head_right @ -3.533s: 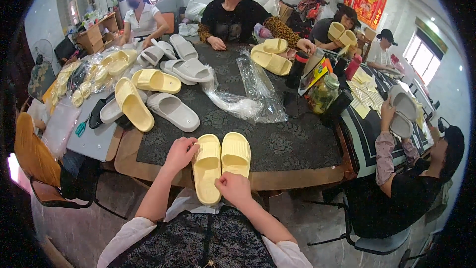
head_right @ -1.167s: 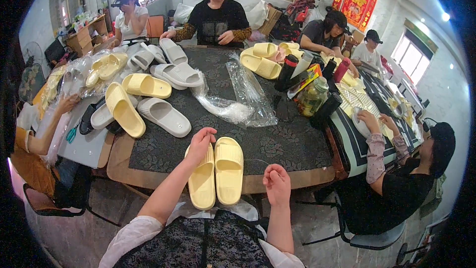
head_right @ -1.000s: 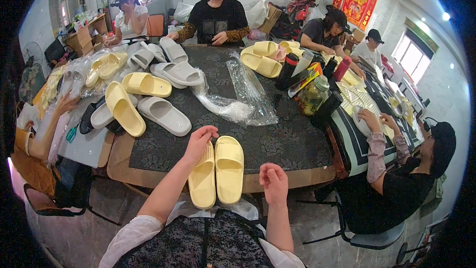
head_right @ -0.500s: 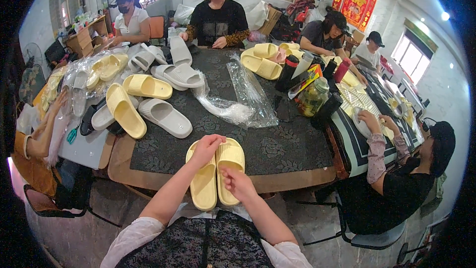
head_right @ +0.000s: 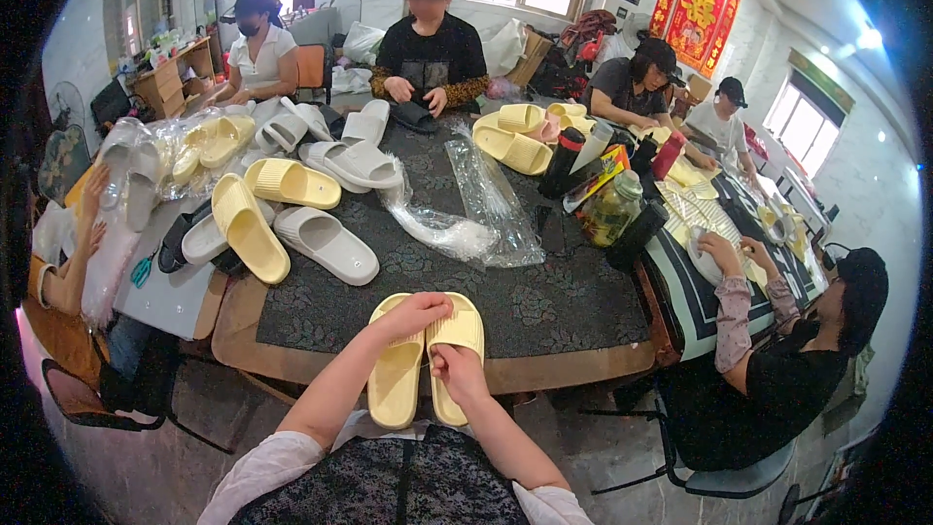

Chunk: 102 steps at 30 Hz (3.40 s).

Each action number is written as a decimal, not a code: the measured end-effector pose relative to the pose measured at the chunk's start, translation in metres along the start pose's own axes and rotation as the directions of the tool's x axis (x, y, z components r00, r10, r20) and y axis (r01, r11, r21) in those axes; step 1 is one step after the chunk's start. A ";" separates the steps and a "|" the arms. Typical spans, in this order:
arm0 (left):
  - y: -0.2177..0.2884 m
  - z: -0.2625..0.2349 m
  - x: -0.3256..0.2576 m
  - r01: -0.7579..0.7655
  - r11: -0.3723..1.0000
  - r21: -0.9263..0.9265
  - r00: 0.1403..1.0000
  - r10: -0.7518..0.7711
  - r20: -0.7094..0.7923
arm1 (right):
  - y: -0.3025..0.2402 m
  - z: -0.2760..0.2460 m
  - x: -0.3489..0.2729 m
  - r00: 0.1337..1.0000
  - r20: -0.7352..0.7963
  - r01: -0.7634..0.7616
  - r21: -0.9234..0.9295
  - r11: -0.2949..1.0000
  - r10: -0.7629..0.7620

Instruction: Trimming excess material and inspecting molded plastic slippers.

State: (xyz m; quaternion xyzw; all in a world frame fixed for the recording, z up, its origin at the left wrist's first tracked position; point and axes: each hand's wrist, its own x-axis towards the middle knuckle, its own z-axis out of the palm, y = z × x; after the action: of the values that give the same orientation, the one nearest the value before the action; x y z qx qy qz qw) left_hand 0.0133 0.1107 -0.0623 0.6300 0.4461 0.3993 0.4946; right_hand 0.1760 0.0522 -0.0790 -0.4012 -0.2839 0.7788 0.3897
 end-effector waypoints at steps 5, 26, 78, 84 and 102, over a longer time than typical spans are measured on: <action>-0.001 -0.004 -0.001 0.038 0.999 -0.033 0.992 -0.034 0.119 | 0.000 -0.001 0.001 1.000 0.014 -0.013 0.021 1.000 0.012; 0.004 0.005 -0.012 -0.090 0.907 0.412 0.984 0.145 -0.105 | 0.002 -0.002 -0.007 0.987 0.029 0.150 0.150 0.977 -0.156; -0.007 0.001 -0.013 -0.049 0.997 0.067 0.784 0.080 -0.616 | -0.064 0.023 0.062 0.845 0.277 0.451 -0.829 0.330 -0.458; -0.006 -0.001 -0.015 -0.111 0.992 0.065 0.727 0.126 -0.675 | -0.050 0.028 0.057 0.866 0.143 0.373 -0.823 0.428 -0.479; -0.001 -0.006 -0.015 -0.150 0.923 -0.353 0.842 -0.068 -0.535 | -0.040 0.033 0.059 0.764 0.136 0.566 -0.611 0.554 -0.630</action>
State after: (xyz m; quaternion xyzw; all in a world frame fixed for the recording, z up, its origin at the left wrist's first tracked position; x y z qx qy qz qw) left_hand 0.0028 0.0978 -0.0630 0.3940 0.4663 0.6492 0.4537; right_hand 0.1407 0.1186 -0.0558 -0.4229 -0.6225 0.4401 0.4898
